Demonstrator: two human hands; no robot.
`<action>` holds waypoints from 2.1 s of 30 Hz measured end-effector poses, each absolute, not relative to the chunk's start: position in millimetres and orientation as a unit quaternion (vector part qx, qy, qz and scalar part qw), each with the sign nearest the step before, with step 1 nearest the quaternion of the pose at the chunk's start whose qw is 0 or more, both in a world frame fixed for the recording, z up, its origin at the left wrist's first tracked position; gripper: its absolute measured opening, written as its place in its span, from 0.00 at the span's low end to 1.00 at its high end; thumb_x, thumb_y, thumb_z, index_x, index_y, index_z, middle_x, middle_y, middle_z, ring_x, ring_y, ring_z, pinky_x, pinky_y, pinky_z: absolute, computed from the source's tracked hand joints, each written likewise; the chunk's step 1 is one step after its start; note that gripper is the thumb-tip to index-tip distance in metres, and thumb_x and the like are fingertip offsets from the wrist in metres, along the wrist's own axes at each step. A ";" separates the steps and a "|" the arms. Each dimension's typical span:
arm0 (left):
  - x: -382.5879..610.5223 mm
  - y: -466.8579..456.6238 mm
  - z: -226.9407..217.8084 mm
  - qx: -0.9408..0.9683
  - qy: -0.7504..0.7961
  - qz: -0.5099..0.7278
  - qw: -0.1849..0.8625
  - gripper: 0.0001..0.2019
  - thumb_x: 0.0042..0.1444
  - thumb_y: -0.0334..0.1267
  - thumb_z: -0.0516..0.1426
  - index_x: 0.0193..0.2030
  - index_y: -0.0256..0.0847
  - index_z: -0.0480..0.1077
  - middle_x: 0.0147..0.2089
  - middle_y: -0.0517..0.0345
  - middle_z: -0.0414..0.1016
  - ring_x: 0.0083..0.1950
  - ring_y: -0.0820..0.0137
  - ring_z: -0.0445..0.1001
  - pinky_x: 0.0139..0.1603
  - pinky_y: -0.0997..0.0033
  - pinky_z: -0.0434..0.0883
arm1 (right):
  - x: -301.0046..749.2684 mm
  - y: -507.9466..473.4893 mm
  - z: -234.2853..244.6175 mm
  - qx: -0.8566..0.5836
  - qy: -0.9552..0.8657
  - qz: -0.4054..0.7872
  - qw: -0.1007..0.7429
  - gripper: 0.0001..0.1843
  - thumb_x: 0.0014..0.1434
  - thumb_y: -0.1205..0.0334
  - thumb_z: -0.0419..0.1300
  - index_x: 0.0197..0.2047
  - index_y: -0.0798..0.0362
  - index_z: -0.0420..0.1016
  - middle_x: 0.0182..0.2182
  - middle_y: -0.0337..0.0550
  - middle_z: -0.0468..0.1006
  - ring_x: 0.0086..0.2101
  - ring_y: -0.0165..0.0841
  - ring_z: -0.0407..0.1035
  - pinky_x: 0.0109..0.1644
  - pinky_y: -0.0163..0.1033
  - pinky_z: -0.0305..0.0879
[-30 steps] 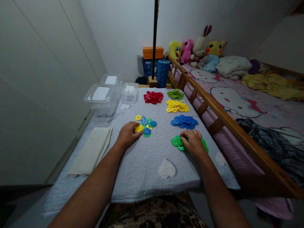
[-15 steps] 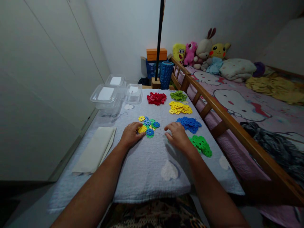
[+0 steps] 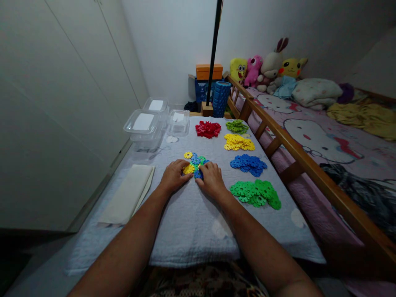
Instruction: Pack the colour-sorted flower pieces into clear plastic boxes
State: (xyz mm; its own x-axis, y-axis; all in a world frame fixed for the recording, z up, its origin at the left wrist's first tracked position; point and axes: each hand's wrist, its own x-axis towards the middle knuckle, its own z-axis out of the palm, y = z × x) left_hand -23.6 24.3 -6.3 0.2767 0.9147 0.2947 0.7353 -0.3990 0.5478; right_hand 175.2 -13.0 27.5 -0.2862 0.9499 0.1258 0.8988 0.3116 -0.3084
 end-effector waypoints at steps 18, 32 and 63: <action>-22.4 22.0 -0.7 0.783 0.529 0.285 0.164 0.20 0.54 0.46 0.66 0.52 0.44 0.76 0.55 0.49 0.79 0.56 0.54 0.76 0.58 0.52 0.72 | 353.0 39.6 49.2 -0.738 -0.649 0.006 0.184 0.25 0.55 0.61 0.65 0.57 0.48 0.80 0.50 0.55 0.74 0.52 0.51 0.67 0.57 0.51 0.63; -22.4 22.3 0.2 0.786 0.528 0.276 0.162 0.20 0.55 0.46 0.64 0.52 0.41 0.75 0.55 0.46 0.79 0.57 0.53 0.76 0.61 0.52 0.71 | 375.9 31.1 52.4 -0.794 -0.600 0.035 0.095 0.27 0.59 0.61 0.63 0.62 0.47 0.77 0.56 0.54 0.75 0.54 0.49 0.68 0.56 0.48 0.64; -18.1 14.8 -1.3 0.785 0.547 0.251 0.147 0.29 0.53 0.49 0.68 0.60 0.43 0.72 0.61 0.47 0.77 0.60 0.51 0.74 0.62 0.49 0.69 | 199.2 24.2 24.6 -0.604 -0.775 0.102 0.155 0.18 0.64 0.67 0.60 0.57 0.50 0.77 0.55 0.50 0.77 0.56 0.44 0.64 0.60 0.45 0.60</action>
